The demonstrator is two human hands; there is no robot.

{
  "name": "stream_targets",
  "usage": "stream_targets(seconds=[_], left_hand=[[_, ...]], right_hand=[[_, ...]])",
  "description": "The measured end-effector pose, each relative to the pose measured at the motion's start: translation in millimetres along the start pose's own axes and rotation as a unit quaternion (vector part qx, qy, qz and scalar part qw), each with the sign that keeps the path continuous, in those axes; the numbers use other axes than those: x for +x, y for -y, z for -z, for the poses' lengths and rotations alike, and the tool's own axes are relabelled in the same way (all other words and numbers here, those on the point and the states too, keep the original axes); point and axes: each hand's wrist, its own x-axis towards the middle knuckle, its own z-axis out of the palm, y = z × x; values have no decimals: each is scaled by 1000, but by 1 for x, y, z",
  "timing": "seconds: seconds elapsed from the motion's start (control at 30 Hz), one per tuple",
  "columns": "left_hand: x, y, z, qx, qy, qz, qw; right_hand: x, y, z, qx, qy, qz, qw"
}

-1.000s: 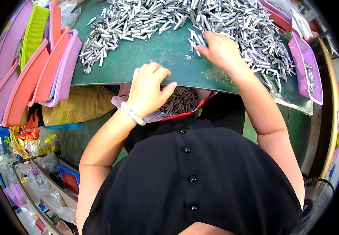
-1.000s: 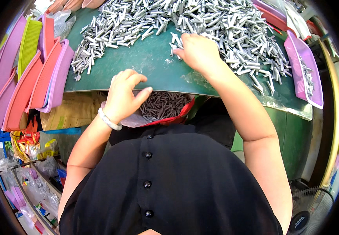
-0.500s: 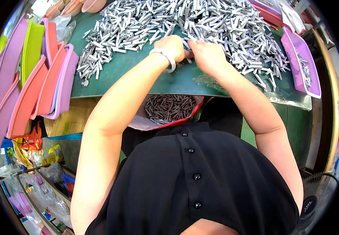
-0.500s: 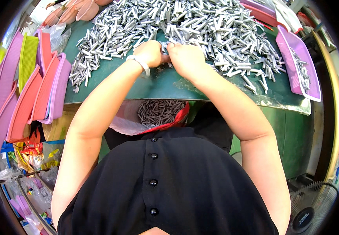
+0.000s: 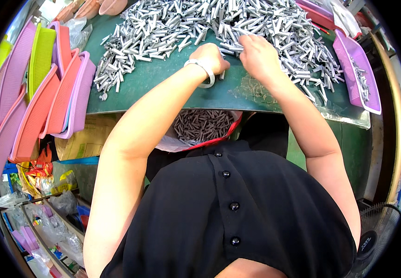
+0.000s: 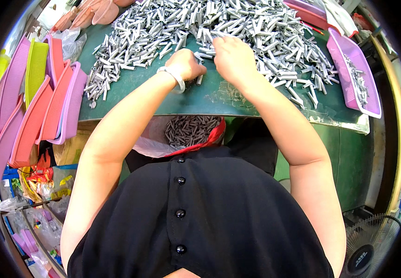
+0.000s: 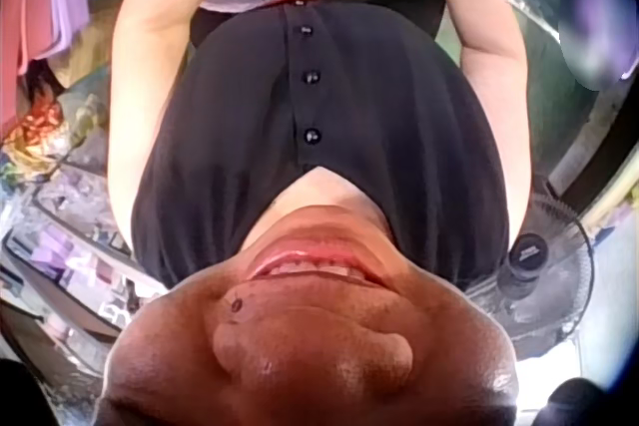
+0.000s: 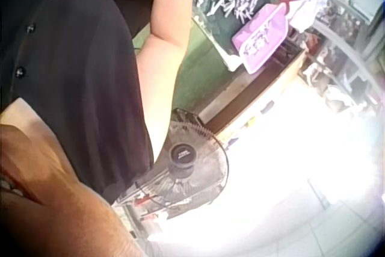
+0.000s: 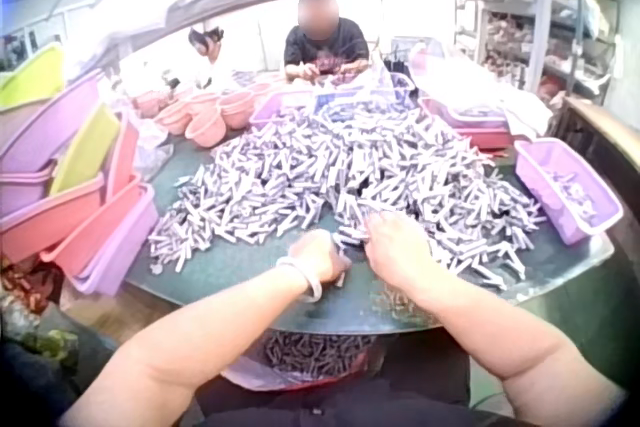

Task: The person sorts small metal fasteners on a table, picking them up by hand and placing them into a pink plastic basket. They also handle a small bag of metal pieces and transfer some into the basket. The person continues sorting the fasteners, occasionally picking up individual pieces and placing them in the basket.

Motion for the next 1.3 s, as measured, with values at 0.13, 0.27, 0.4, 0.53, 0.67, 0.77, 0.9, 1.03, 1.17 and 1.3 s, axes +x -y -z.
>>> stream_targets(seconds=[0.13, 0.27, 0.4, 0.53, 0.67, 0.77, 0.9, 1.03, 1.17, 1.3], left_hand=[[8, 3, -15, -35, -53, -40, 997], [-11, 1, 1, -236, -48, -78, 967], [-39, 19, 12, -396, -77, -175, 898], [-65, 48, 16, -399, -169, -294, 852], [-85, 69, 16, -422, -196, -318, 826], [-95, 79, 18, -401, -245, -357, 807], [-108, 80, 23, -429, -278, -324, 796], [-118, 85, 25, -376, -324, -301, 814], [-131, 84, 32, -302, -349, -298, 836], [-139, 87, 33, -271, -350, -293, 847]], right_hand=[[-2, -15, 16, 101, -8, -34, 994], [1, -27, 37, 217, 11, -64, 974], [5, -12, 55, 412, 70, -102, 903], [7, 23, 59, 462, 90, -21, 882], [9, 56, 58, 432, 62, 36, 899], [12, 77, 58, 444, 8, 77, 893], [13, 90, 55, 459, 1, 86, 884], [13, 96, 54, 461, 15, 74, 884], [12, 100, 52, 475, 20, 73, 877], [12, 103, 51, 483, 21, 69, 873]])
